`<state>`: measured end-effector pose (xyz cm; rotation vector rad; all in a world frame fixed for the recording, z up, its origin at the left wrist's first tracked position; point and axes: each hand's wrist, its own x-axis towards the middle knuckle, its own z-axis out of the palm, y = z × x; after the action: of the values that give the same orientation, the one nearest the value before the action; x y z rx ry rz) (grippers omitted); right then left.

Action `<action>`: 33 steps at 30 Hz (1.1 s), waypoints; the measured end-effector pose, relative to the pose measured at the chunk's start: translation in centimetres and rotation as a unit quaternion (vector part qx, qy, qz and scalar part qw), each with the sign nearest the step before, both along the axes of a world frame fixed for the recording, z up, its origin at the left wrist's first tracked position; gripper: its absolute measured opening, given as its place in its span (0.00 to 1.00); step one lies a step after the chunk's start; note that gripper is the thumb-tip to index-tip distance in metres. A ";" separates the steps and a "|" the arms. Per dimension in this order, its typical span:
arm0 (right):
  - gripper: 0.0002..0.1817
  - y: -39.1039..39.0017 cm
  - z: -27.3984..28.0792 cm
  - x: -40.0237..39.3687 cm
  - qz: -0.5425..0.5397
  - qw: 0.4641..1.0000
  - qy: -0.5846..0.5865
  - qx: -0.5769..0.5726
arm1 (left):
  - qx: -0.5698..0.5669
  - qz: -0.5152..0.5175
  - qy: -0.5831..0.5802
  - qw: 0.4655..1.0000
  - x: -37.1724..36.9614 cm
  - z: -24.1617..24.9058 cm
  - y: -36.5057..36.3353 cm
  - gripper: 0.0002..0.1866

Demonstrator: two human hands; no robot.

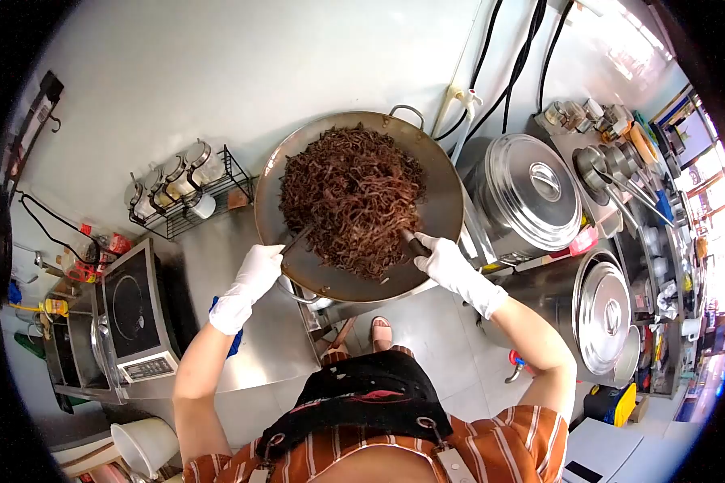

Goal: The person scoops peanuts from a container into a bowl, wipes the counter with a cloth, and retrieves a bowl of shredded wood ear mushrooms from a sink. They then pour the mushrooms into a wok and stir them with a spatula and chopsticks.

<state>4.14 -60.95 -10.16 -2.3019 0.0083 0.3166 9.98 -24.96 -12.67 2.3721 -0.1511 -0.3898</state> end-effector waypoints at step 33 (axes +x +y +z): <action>0.35 1.3 -5.4 -3.1 0.021 0.911 -0.155 -0.383 | -0.161 0.098 0.037 0.981 3.7 -2.6 10.1 0.22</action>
<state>1.08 -59.60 -15.52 -3.1150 -0.0934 -0.0605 13.71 -14.87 -15.23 2.0279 0.0517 -0.3294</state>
